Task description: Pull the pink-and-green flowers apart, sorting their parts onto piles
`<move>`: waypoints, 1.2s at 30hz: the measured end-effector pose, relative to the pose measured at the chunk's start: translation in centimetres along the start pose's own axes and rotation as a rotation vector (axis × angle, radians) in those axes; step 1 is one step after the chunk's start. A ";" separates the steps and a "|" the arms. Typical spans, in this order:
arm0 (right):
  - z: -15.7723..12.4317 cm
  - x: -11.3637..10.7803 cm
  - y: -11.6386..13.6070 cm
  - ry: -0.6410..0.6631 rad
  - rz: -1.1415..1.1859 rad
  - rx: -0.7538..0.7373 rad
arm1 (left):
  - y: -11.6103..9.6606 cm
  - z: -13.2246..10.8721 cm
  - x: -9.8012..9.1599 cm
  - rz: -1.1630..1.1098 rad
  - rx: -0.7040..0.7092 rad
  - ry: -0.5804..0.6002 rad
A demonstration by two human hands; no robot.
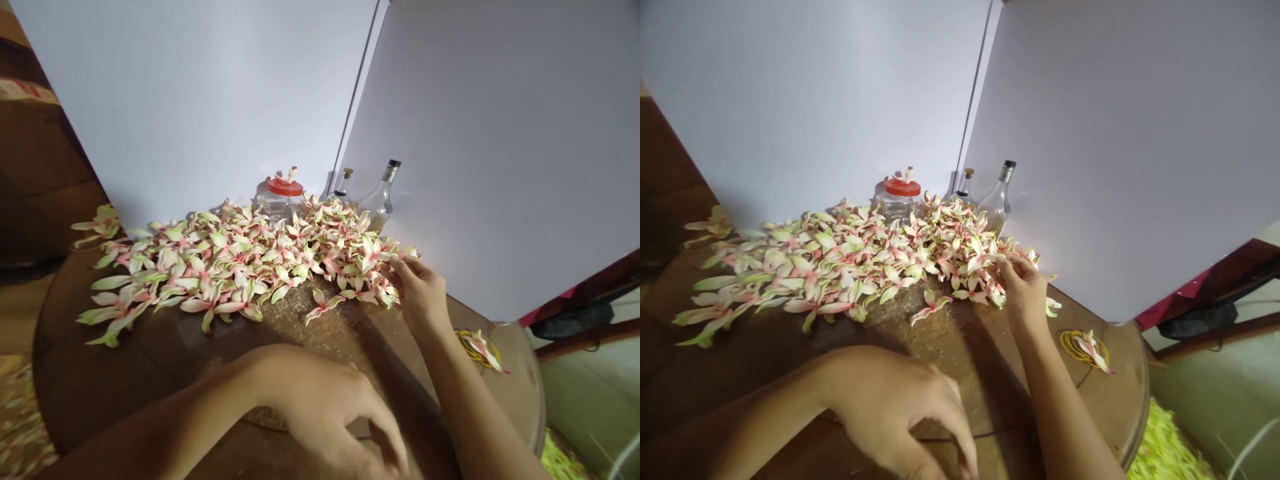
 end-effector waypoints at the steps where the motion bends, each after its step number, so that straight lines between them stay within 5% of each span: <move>1: -0.1 0.4 -0.1 0.031 -0.015 0.010 | 0.6 -0.1 -0.5 0.047 -0.044 -0.032; 4: -1.1 2.8 -0.7 0.200 -0.128 0.069 | 3.9 -2.2 -6.1 0.227 -0.261 -0.486; 7: -3.4 6.3 -1.9 0.438 -0.227 0.160 | 4.7 -5.1 -10.4 0.514 -0.300 -0.899; 12: -6.8 9.9 -2.9 0.659 -0.202 0.212 | 6.0 -5.1 -11.0 0.599 -0.271 -0.912; 21: -6.7 9.7 -3.2 0.583 -0.153 0.260 | 7.2 -6.0 -11.8 0.447 -0.329 -0.949; 29: -6.9 9.7 -3.7 0.601 -0.180 0.251 | 6.3 -5.4 -11.0 0.699 -0.340 -0.872; 32: -6.1 8.7 -3.9 0.512 -0.207 0.229 | 5.8 -7.3 -12.1 0.665 -0.282 -1.094; 36: -4.7 6.7 -3.7 0.337 -0.113 0.231 | 7.9 -15.1 -15.0 0.339 -0.391 -1.680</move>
Point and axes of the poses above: each hand's wrist, its own z-axis towards the middle knuckle, its own x-axis out of the palm, y = z × x, the point moved 10 cm from there along z, towards the middle knuckle, and after that the axes turned 14 degrees about z, right-handed, at the moved point
